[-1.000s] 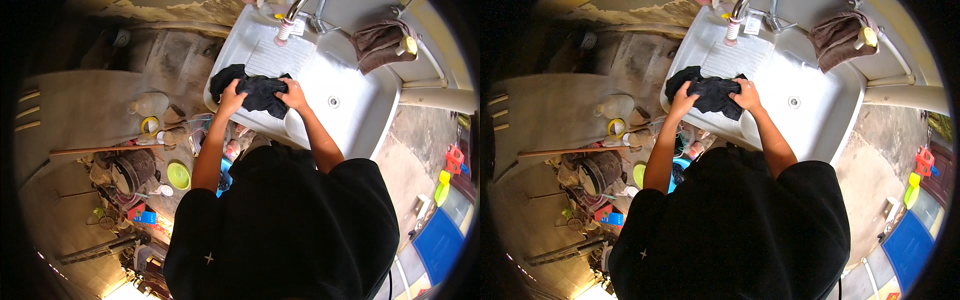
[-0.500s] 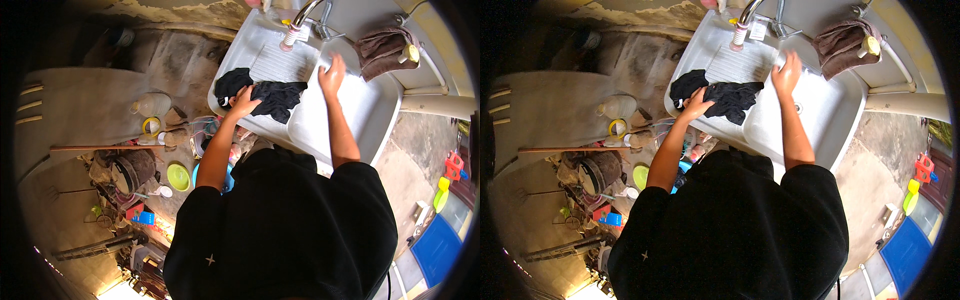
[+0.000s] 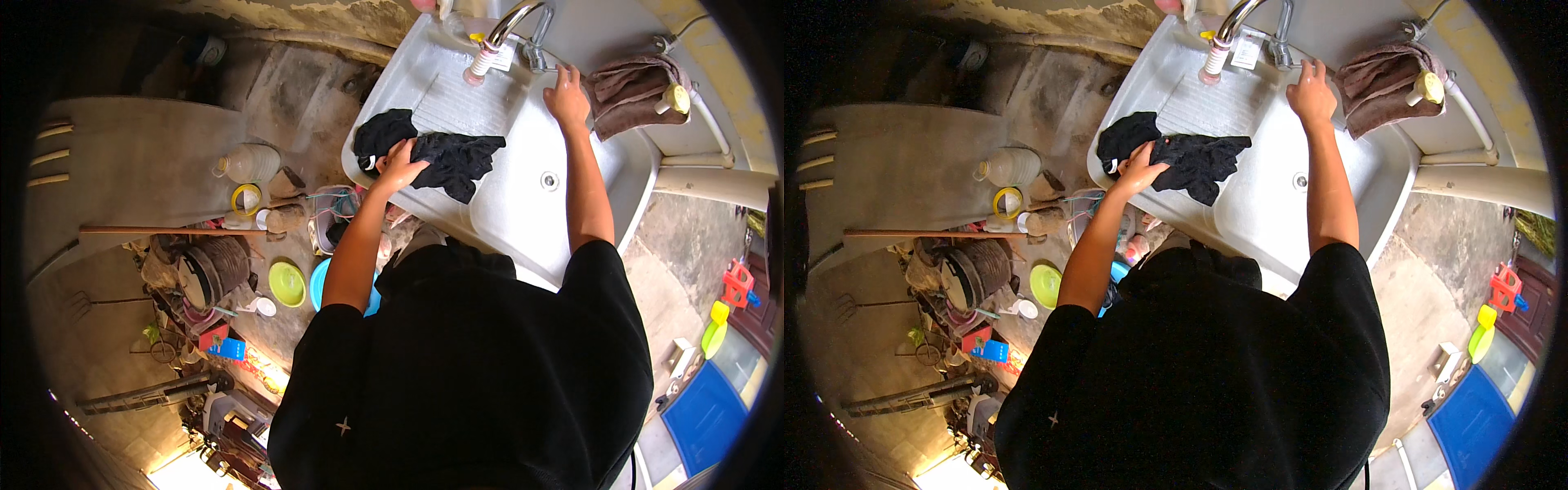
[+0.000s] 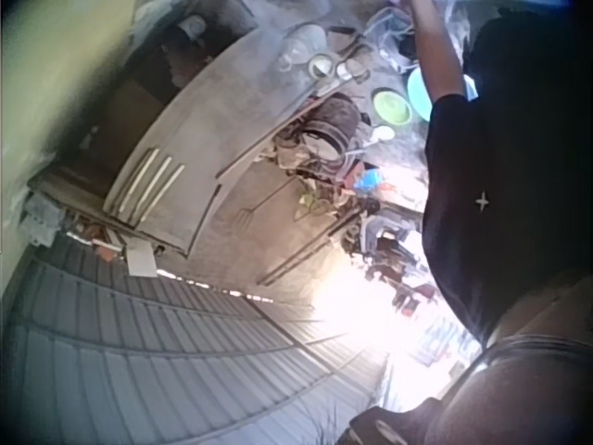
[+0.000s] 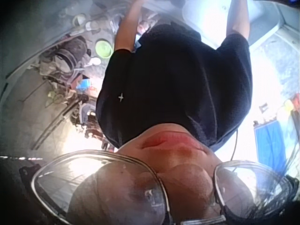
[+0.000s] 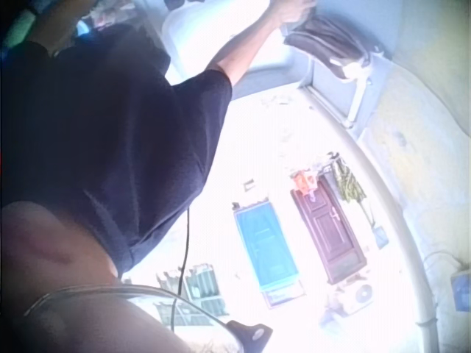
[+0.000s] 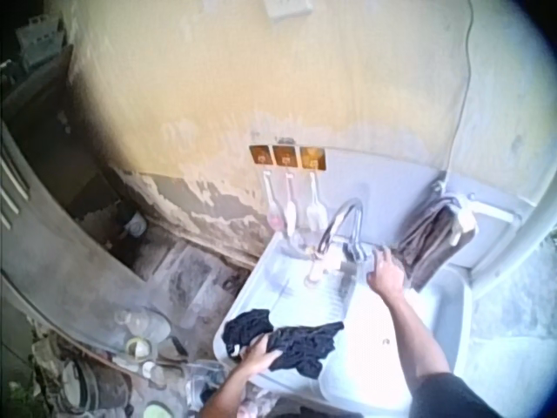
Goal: The person washes a black garment by hand in a sink, using a bar of soap to scrub the fabric, rinsing it under a running faucet, and wringing out the water.
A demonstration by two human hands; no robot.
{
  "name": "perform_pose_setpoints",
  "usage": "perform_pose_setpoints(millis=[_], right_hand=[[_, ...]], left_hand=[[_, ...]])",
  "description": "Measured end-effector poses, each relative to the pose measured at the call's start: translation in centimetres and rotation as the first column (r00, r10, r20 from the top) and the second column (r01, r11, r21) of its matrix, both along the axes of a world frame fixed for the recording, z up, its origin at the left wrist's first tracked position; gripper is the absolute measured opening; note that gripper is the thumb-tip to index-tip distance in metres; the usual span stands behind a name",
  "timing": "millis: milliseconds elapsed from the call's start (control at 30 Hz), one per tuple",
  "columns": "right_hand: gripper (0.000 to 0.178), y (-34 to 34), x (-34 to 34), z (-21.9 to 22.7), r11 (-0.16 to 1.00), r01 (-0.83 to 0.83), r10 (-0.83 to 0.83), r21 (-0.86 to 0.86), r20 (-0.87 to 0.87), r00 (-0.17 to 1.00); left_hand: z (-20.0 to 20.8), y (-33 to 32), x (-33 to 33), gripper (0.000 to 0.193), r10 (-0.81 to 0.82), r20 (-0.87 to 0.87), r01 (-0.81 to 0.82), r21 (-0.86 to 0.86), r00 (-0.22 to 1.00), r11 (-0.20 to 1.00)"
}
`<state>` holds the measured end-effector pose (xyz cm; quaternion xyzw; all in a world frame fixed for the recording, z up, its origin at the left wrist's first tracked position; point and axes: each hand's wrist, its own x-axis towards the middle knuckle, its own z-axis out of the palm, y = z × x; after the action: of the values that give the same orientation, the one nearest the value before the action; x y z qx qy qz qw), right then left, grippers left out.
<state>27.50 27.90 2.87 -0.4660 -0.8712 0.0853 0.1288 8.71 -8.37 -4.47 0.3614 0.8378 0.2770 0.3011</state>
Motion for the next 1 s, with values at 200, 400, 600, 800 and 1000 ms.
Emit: perform_pose_setpoints(millis=[200,400,600,800,1000], right_hand=[[0.062,-4.1,3.2,-3.4,0.986,0.006,-0.093,-0.168,-0.515,0.852],[0.077,-8.9,15.2,-24.7,0.729,0.385,-0.19,-0.566,0.373,0.908],[0.086,-12.8,16.5,-21.7,0.848,0.272,-0.012,-0.455,0.496,0.868],[0.093,-13.3,14.0,-19.5,0.831,0.347,-0.039,-0.435,0.576,0.816],[0.051,-5.4,11.4,-20.5,0.748,0.046,0.33,-0.662,0.431,0.84]], left_hand=[[0.7,-0.6,1.0,0.065,0.021,-0.126,-0.026,-0.04,0.992,0.999],[2.0,0.6,1.4,0.066,-0.033,-0.151,0.013,-0.135,0.988,0.991],[-0.4,0.1,0.5,0.063,-0.04,-0.149,0.036,-0.03,0.988,0.999],[0.4,-0.1,1.4,0.063,0.008,-0.158,-0.017,-0.056,0.987,0.998],[1.6,0.4,1.8,0.065,-0.01,-0.247,-0.018,-0.112,0.969,0.993]])
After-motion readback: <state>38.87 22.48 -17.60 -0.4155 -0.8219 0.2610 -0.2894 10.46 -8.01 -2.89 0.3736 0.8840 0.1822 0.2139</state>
